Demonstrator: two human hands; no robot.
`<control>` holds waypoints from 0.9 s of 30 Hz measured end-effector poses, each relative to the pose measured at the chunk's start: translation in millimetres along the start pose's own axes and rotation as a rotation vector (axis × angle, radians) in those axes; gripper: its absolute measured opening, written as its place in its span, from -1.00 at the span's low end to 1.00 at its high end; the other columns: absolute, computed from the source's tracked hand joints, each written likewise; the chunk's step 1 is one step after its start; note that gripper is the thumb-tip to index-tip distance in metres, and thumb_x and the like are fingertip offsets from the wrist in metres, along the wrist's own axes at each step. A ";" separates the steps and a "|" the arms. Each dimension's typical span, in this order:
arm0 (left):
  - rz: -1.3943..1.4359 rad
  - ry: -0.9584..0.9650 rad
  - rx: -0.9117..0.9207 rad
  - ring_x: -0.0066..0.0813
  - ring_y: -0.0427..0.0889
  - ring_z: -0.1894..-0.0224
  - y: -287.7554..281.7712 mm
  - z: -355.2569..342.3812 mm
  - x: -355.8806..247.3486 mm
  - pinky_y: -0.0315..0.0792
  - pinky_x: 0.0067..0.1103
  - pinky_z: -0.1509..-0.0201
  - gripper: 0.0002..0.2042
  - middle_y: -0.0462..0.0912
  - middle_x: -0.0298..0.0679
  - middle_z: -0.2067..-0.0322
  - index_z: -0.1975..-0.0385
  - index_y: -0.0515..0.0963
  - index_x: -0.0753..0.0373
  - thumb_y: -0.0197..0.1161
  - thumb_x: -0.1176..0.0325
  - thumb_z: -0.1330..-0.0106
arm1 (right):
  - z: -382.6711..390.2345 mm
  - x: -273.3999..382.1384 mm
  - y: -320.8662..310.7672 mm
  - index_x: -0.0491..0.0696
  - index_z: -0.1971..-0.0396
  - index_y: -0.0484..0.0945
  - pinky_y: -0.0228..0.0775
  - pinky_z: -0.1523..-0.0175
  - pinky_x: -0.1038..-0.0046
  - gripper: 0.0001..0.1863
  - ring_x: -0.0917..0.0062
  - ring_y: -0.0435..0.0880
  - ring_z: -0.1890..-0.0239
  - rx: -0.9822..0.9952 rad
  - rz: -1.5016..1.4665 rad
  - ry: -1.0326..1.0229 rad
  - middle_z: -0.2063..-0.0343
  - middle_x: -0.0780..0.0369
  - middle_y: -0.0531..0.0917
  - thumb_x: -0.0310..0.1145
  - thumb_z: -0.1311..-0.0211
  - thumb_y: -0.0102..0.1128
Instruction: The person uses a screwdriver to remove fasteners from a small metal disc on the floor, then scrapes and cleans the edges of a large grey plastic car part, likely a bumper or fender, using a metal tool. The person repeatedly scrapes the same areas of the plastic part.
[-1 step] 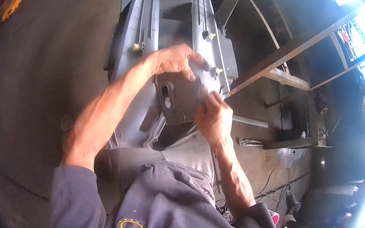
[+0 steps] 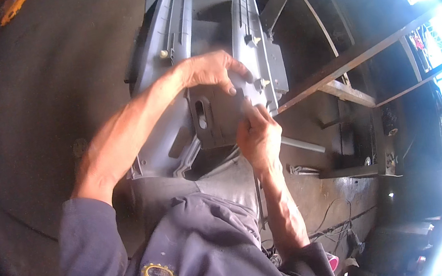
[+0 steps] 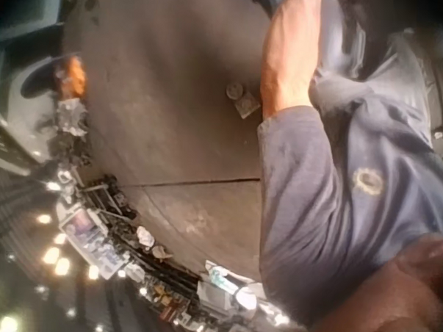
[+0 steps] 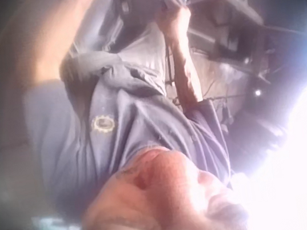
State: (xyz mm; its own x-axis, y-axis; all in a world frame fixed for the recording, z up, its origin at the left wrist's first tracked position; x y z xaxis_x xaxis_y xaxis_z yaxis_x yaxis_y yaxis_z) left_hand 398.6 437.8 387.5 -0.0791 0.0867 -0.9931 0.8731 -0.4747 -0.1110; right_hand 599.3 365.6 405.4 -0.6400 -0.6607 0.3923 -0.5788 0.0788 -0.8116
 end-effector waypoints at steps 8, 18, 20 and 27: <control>-0.006 -0.077 -0.040 -0.41 0.57 0.02 -2.2 6.2 -7.9 0.40 -0.56 -0.15 -0.48 0.66 -0.16 0.08 0.04 0.62 0.27 0.32 0.66 0.15 | -2.1 6.4 1.3 -0.20 0.15 0.61 0.44 0.33 0.41 -0.66 0.27 0.59 0.49 -0.027 -0.031 -0.017 0.51 0.08 0.54 -0.66 -0.03 0.04; 0.033 -0.109 -0.026 -0.41 0.56 0.00 0.2 2.9 -4.7 0.37 -0.55 -0.18 -0.45 0.65 -0.19 0.05 0.02 0.61 0.27 0.30 0.66 0.17 | 8.8 -1.7 2.1 -0.08 0.08 0.57 0.50 0.32 0.29 -0.63 0.15 0.63 0.42 -0.016 -0.069 -0.001 0.44 0.10 0.56 -0.60 -0.06 0.07; 0.079 -0.102 -0.016 -0.40 0.56 -0.01 -2.2 0.6 1.7 0.36 -0.55 -0.19 -0.45 0.65 -0.19 0.05 0.02 0.61 0.27 0.31 0.64 0.18 | -0.9 -0.7 3.7 -0.07 0.09 0.57 0.51 0.32 0.30 -0.64 0.15 0.63 0.42 0.000 -0.070 0.003 0.43 0.11 0.56 -0.60 -0.06 0.08; 0.037 -0.098 0.035 -0.37 0.50 -0.08 -6.0 2.1 -5.5 0.24 -0.47 -0.29 -0.44 0.62 -0.16 0.02 -0.02 0.58 0.27 0.31 0.57 0.17 | 3.5 2.8 -2.5 -0.07 0.07 0.57 0.54 0.22 0.28 -0.60 0.17 0.66 0.34 0.005 -0.027 0.045 0.38 0.09 0.60 -0.58 -0.02 0.09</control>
Point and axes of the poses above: each hand's wrist, its own z-axis away from the middle knuckle, its own y-axis out of the palm, x = y × z, the point moved 1 cm from there along -z, towards the middle knuckle
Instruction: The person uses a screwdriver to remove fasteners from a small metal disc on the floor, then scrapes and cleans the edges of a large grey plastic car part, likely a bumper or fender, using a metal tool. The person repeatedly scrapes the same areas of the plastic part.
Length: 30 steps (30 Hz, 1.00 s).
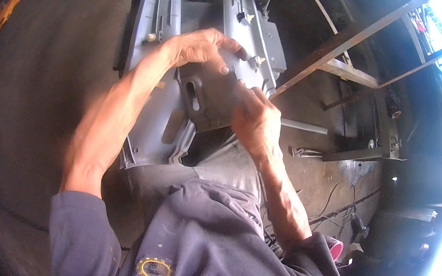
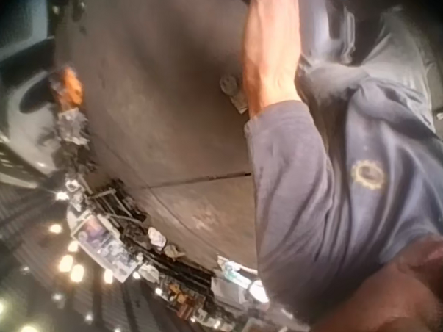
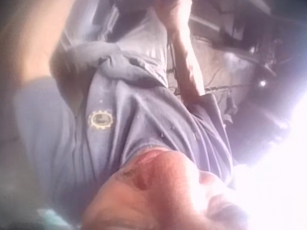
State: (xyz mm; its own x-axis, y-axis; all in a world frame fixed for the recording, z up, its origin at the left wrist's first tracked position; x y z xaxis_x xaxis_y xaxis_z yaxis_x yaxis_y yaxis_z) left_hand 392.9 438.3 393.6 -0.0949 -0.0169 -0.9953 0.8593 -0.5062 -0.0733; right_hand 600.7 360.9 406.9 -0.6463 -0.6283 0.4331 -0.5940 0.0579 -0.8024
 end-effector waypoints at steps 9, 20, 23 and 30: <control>-0.158 -0.047 0.204 -0.30 0.47 -0.15 -2.7 -11.3 -11.8 0.33 -0.45 -0.23 -0.44 0.60 -0.15 -0.03 -0.01 0.60 0.25 0.38 0.57 0.16 | 7.5 -2.3 -2.5 -0.04 0.02 0.55 0.54 0.19 0.26 -0.58 0.14 0.67 0.29 0.024 -0.011 0.068 0.30 0.06 0.64 -0.56 -0.04 0.10; -0.043 -0.095 -0.002 -0.38 0.57 0.18 6.7 4.4 -16.2 0.46 -0.53 0.02 -0.51 0.66 -0.18 0.15 0.07 0.65 0.23 0.29 0.67 0.13 | 2.2 9.0 -8.3 -0.09 -0.02 0.56 0.56 0.22 0.32 -0.64 0.19 0.72 0.28 0.093 0.113 0.135 0.32 -0.02 0.68 -0.49 -0.19 0.14; -0.071 -0.082 -0.026 -0.39 0.59 0.21 8.3 5.4 -16.6 0.48 -0.53 0.03 -0.51 0.67 -0.17 0.18 0.09 0.66 0.24 0.30 0.65 0.17 | -2.2 13.6 -7.4 -0.07 -0.02 0.56 0.56 0.27 0.30 -0.64 0.17 0.72 0.35 0.131 0.175 0.147 0.42 0.00 0.67 -0.48 -0.20 0.13; -0.091 -0.053 -0.031 -0.38 0.61 0.13 9.1 0.6 -13.0 0.45 -0.55 -0.04 -0.49 0.69 -0.13 0.17 0.10 0.66 0.25 0.28 0.64 0.21 | -12.2 11.3 -4.5 -0.05 0.03 0.60 0.51 0.42 0.31 -0.65 0.19 0.68 0.52 0.142 0.353 -0.048 0.54 0.03 0.64 -0.50 -0.14 0.13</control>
Point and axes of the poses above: each hand's wrist, its own z-axis away from the middle knuckle, its own y-axis out of the palm, x = y × z, the point moved 1 cm from there along -z, towards the middle knuckle
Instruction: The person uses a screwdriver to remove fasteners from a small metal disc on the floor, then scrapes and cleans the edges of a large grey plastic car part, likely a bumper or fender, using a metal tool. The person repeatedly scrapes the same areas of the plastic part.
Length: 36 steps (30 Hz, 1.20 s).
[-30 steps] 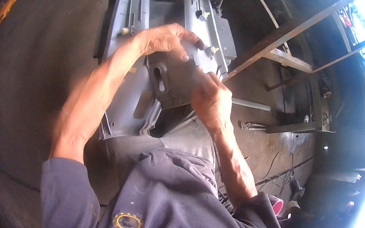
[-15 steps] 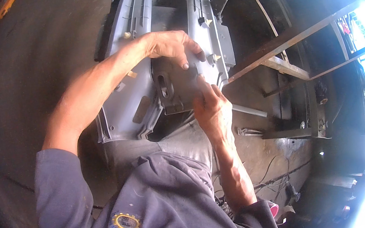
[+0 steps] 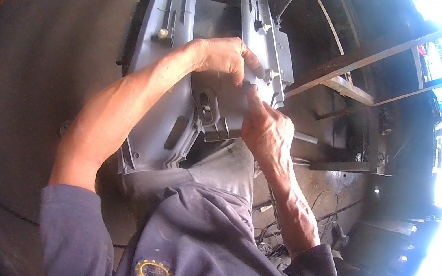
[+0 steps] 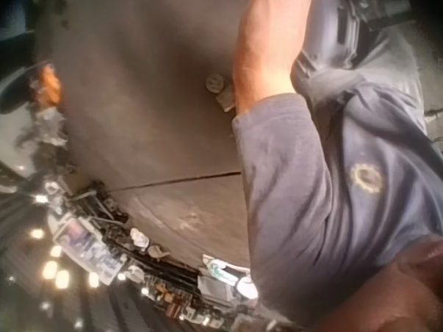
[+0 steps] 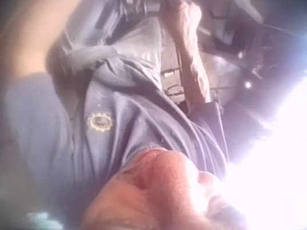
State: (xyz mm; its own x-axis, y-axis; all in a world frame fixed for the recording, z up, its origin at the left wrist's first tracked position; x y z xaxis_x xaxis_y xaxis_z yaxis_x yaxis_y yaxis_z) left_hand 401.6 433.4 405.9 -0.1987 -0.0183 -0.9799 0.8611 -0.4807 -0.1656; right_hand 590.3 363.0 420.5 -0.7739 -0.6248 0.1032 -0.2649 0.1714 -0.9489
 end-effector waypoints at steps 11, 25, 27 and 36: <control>0.023 -0.032 0.007 -0.35 0.60 0.11 0.1 -2.3 1.8 0.45 -0.53 -0.06 -0.48 0.69 -0.16 0.17 0.09 0.67 0.16 0.24 0.64 0.18 | 4.9 -8.3 7.5 -0.06 -0.01 0.53 0.48 0.46 0.34 -0.58 0.29 0.66 0.56 -0.032 -0.064 -0.078 0.53 0.14 0.64 -0.53 -0.07 0.08; 0.077 -0.057 -0.031 -0.36 0.58 0.13 3.4 -4.5 5.3 0.43 -0.53 -0.06 -0.48 0.68 -0.14 0.24 0.11 0.69 0.14 0.26 0.65 0.21 | -2.5 -8.5 10.2 -0.03 -0.01 0.52 0.50 0.43 0.32 -0.57 0.28 0.67 0.53 -0.022 -0.032 -0.054 0.50 0.16 0.65 -0.51 -0.06 0.08; 0.068 -0.026 -0.023 -0.37 0.58 0.15 3.1 -4.1 7.8 0.44 -0.53 -0.04 -0.48 0.68 -0.16 0.26 0.12 0.69 0.14 0.26 0.65 0.21 | 1.7 -8.8 7.7 -0.03 -0.02 0.52 0.50 0.43 0.31 -0.57 0.28 0.67 0.53 0.003 -0.026 -0.055 0.50 0.15 0.66 -0.51 -0.06 0.08; 0.014 -0.081 -0.031 -0.41 0.59 0.22 3.3 -0.7 -1.0 0.46 -0.55 0.02 -0.48 0.69 -0.21 0.29 0.10 0.69 0.11 0.27 0.66 0.18 | -3.0 -5.3 6.3 -0.02 -0.02 0.52 0.50 0.42 0.27 -0.57 0.26 0.66 0.54 0.024 -0.021 -0.039 0.53 0.14 0.65 -0.50 -0.07 0.07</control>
Point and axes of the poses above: each hand's wrist, its own z-axis away from the middle knuckle, its own y-axis out of the palm, x = y × z, the point moved 1 cm from there along -z, towards the middle knuckle
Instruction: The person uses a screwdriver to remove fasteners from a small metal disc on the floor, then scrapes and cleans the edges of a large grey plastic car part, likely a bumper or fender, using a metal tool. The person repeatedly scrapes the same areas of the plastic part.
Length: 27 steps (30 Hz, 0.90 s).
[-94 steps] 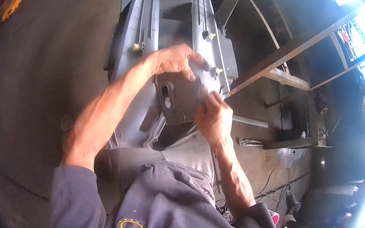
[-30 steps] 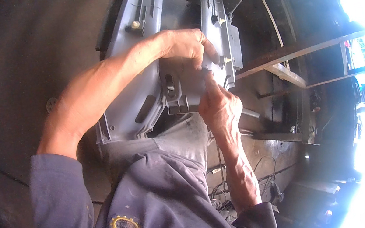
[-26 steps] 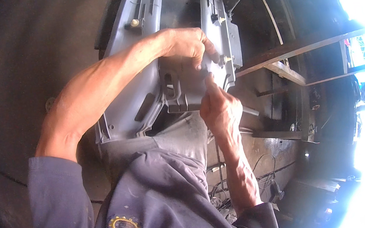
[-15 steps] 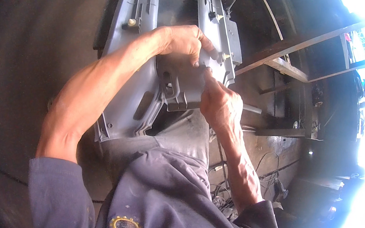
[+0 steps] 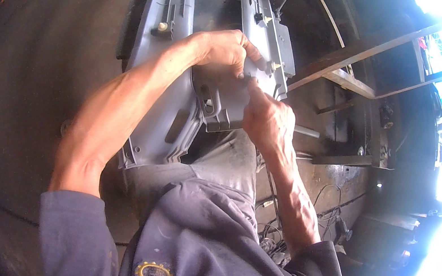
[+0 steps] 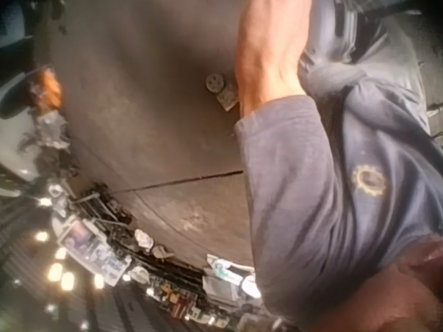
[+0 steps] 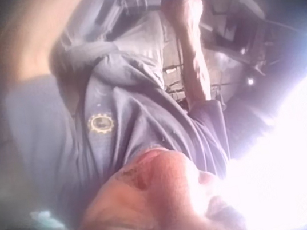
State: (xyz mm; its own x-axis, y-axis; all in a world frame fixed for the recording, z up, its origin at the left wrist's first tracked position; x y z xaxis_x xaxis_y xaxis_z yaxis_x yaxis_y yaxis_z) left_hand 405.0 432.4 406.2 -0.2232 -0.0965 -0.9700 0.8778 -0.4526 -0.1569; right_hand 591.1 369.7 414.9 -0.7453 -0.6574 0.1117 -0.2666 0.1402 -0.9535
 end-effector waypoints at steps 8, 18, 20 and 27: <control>-0.022 0.055 -0.003 -0.45 0.61 0.23 -0.3 4.0 2.1 0.49 -0.58 0.06 -0.48 0.71 -0.17 0.29 0.08 0.68 0.12 0.27 0.65 0.16 | -6.4 4.9 -9.2 0.00 0.05 0.51 0.50 0.39 0.20 -0.61 0.18 0.66 0.51 0.060 0.010 0.013 0.56 0.10 0.64 -0.51 -0.06 0.06; -0.146 0.154 0.002 -0.52 0.56 0.46 -0.9 8.8 2.3 0.48 -0.59 0.29 -0.50 0.68 -0.23 0.45 0.06 0.67 0.15 0.23 0.63 0.12 | -10.3 13.9 -26.3 0.00 0.05 0.63 0.50 0.22 0.20 -0.62 0.11 0.67 0.37 0.172 0.015 0.103 0.47 -0.05 0.63 -0.45 -0.07 0.13; -0.078 0.077 0.009 -0.52 0.56 0.46 -0.2 7.4 -0.4 0.48 -0.57 0.31 -0.50 0.67 -0.22 0.46 0.06 0.66 0.15 0.24 0.63 0.11 | -19.9 14.3 -32.4 -0.03 0.09 0.65 0.49 0.19 0.20 -0.64 0.09 0.66 0.35 0.216 0.046 0.087 0.46 -0.06 0.63 -0.46 -0.04 0.14; -0.002 -0.007 0.004 -0.44 0.64 0.41 2.0 -2.0 4.3 0.55 -0.52 0.27 -0.44 0.69 -0.20 0.39 0.03 0.64 0.15 0.28 0.70 0.15 | -42.7 14.5 -45.5 -0.04 0.26 0.68 0.49 0.09 0.15 -0.68 0.08 0.67 0.27 0.390 0.022 0.121 0.43 -0.04 0.65 -0.47 0.07 0.09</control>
State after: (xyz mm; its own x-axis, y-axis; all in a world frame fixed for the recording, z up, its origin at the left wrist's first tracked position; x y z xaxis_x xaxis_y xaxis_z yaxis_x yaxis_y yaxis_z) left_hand 406.7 432.8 401.4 -0.2282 -0.1012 -0.9683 0.8753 -0.4568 -0.1585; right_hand 566.2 385.4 471.8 -0.8211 -0.5618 0.1005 -0.0160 -0.1534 -0.9880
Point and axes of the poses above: each hand's wrist, its own z-axis away from the middle knuckle, its own y-axis out of the palm, x = y × z, the point moved 1 cm from there along -z, towards the middle knuckle
